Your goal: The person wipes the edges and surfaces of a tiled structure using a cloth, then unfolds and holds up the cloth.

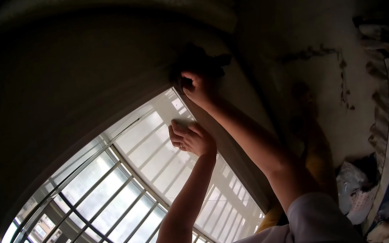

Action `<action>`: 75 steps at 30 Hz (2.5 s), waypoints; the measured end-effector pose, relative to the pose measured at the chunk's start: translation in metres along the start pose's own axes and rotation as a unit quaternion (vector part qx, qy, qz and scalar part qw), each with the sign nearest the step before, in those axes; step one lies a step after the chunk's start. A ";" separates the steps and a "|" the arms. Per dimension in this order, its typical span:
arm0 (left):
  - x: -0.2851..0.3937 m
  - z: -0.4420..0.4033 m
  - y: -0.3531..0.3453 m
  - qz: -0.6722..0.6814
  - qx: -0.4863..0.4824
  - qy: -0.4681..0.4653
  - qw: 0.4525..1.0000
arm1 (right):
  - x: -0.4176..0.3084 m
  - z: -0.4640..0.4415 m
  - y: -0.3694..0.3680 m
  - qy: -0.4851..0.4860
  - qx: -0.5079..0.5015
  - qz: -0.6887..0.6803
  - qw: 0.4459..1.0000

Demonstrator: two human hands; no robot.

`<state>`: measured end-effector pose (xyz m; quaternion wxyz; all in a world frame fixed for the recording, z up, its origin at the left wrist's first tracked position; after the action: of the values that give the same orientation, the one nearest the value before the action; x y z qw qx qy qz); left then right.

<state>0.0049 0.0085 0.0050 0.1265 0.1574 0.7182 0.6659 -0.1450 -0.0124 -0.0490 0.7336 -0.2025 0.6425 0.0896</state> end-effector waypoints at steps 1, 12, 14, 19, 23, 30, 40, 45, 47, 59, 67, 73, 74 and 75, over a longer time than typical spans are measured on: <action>-0.001 0.000 -0.001 -0.001 0.004 -0.009 1.000 | 0.009 0.001 0.001 -0.015 -0.025 0.018 0.999; -0.003 0.001 -0.002 0.013 -0.006 0.006 1.000 | -0.062 -0.004 -0.034 -0.032 -0.022 -0.112 0.993; -0.001 0.001 0.000 0.023 -0.019 0.017 0.999 | -0.054 -0.007 -0.033 -0.054 -0.055 -0.075 0.994; 0.001 -0.001 0.001 0.002 -0.003 0.012 1.000 | 0.008 -0.008 -0.026 -0.094 -0.007 -0.051 0.994; -0.002 -0.001 -0.001 -0.015 -0.005 0.006 1.000 | 0.036 -0.020 -0.010 -0.167 -0.046 0.093 0.980; 0.003 -0.002 0.003 -0.006 -0.007 0.011 1.000 | 0.024 -0.009 -0.014 -0.041 0.104 0.090 0.990; 0.002 -0.001 -0.001 0.001 -0.003 0.008 1.000 | 0.042 -0.030 -0.002 -0.114 -0.089 0.105 0.984; -0.002 0.000 -0.005 -0.014 0.001 0.001 1.000 | -0.024 -0.028 -0.023 -0.027 -0.075 0.006 0.997; -0.003 0.000 -0.002 -0.002 -0.001 0.004 1.000 | -0.031 -0.022 -0.024 -0.109 -0.132 -0.023 0.985; -0.001 0.000 0.002 -0.001 0.002 -0.001 1.000 | 0.087 0.058 0.031 -0.289 -0.108 -0.065 0.949; -0.002 0.002 0.001 0.000 -0.005 0.004 1.000 | 0.045 0.029 0.000 -0.152 -0.049 0.029 0.987; -0.011 0.003 -0.008 -0.018 -0.025 0.004 1.000 | 0.051 0.062 0.015 -0.083 -0.017 0.034 0.996; -0.011 0.002 -0.009 -0.016 -0.033 0.008 0.999 | 0.047 0.054 0.011 -0.115 -0.036 0.040 0.992; -0.008 0.001 -0.007 -0.018 -0.033 0.006 0.999 | 0.044 0.044 0.007 -0.116 -0.034 0.038 0.992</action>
<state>0.0122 0.0059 -0.0020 0.1394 0.1366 0.6993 0.6877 -0.1014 0.0065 -0.0891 0.7917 -0.1912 0.5571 0.1622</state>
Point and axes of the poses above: each hand's wrist, its own z-axis away from the middle knuckle, its own y-axis out of the back of the hand, x = y × z, the point moved 4 cm from there along -z, towards the middle knuckle, and after that the axes turned 9 degrees about -y, right-handed, at the moved point
